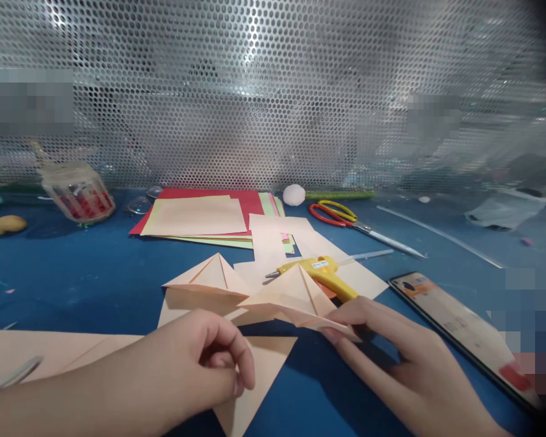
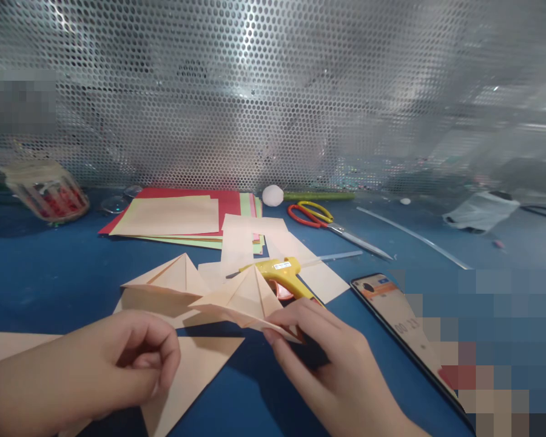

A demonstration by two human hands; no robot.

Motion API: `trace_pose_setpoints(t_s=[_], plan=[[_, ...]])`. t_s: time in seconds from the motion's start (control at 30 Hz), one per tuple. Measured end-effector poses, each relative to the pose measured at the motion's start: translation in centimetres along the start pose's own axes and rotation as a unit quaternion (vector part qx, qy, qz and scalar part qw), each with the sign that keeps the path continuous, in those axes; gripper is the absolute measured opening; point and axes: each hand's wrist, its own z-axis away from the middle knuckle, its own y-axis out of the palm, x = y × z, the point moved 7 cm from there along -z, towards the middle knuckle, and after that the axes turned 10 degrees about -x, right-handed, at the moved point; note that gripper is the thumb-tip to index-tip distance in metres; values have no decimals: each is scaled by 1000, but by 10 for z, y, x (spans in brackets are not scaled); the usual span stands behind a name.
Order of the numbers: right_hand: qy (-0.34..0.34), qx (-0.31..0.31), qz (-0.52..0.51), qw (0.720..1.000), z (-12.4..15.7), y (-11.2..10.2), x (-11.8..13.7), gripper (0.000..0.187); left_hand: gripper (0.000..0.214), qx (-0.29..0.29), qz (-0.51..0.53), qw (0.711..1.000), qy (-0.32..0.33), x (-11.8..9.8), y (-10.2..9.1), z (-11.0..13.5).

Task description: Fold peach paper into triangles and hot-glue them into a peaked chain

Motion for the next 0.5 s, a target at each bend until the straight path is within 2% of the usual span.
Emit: trace_pose_setpoints(t_s=[0.1,0.23,0.4,0.5], plan=[[2,0,-2,1000,0,1,0,15,20,-15,-78,993,87,-6,2,5],[8,5,-5,1000,1,2,-2,15,40,-71,-269,933,228,-22,-2,20],[4,15,-3,1000,3,3,-1,13,56,-69,-332,910,239,-20,-5,23],[13,12,-2,1000,4,1,-4,14,60,-108,-378,876,280,-21,-2,33]])
